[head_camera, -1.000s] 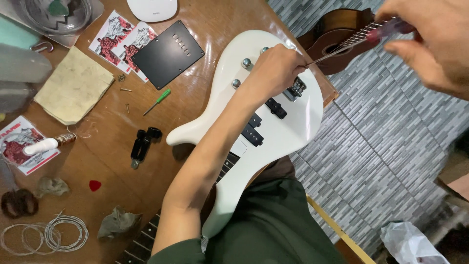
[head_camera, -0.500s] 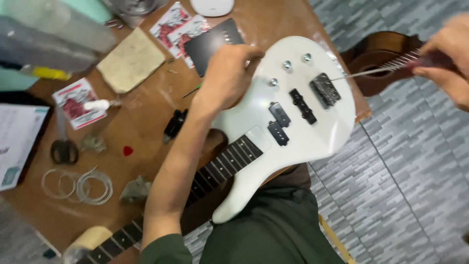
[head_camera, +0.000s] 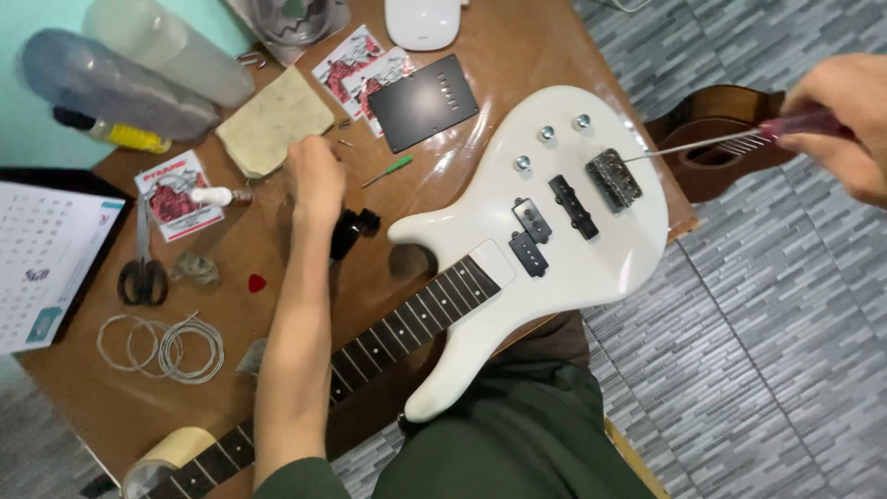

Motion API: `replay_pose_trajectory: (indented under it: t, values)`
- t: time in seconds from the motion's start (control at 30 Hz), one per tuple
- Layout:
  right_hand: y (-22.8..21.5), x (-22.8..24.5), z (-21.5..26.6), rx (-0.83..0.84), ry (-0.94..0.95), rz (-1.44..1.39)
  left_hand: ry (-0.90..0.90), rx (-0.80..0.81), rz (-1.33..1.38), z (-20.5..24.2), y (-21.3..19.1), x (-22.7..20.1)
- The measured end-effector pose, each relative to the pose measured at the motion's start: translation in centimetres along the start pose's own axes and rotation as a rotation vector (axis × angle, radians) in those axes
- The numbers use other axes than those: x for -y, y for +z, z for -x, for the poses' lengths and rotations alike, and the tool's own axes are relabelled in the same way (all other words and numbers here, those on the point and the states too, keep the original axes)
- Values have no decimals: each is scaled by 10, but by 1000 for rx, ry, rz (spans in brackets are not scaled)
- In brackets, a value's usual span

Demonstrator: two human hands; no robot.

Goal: The person strings a white electric guitar by threading a new string through the bridge and tuning peg. They use a screwdriver to adjust the bridge saddles and tighten the string, repeating the process for multiple strings.

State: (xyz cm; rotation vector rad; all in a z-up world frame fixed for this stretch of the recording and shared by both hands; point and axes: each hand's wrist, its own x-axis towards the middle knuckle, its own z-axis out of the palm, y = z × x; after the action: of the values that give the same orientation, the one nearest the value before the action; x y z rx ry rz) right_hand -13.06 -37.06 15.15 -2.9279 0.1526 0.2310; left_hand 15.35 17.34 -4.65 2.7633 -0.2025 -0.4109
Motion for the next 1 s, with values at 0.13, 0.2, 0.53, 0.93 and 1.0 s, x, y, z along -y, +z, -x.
replay_pose_trajectory:
  t: [0.13, 0.2, 0.53, 0.93, 1.0]
  values:
    - [-48, 77, -4, 190, -109, 469, 36, -10, -4, 2, 3, 2]
    - [-53, 87, -2, 225, -87, 625, 35, 5, 12, 7, 1, -1]
    - [-79, 105, 23, 163, 58, 425, 602, 92, 969, 118, 32, -201]
    - [-41, 41, 114, -58, 216, 65, 906, 50, 524, 128, 151, -285]
    - [-36, 37, 118, -79, 215, 69, 919, 45, 496, 128, 153, -287]
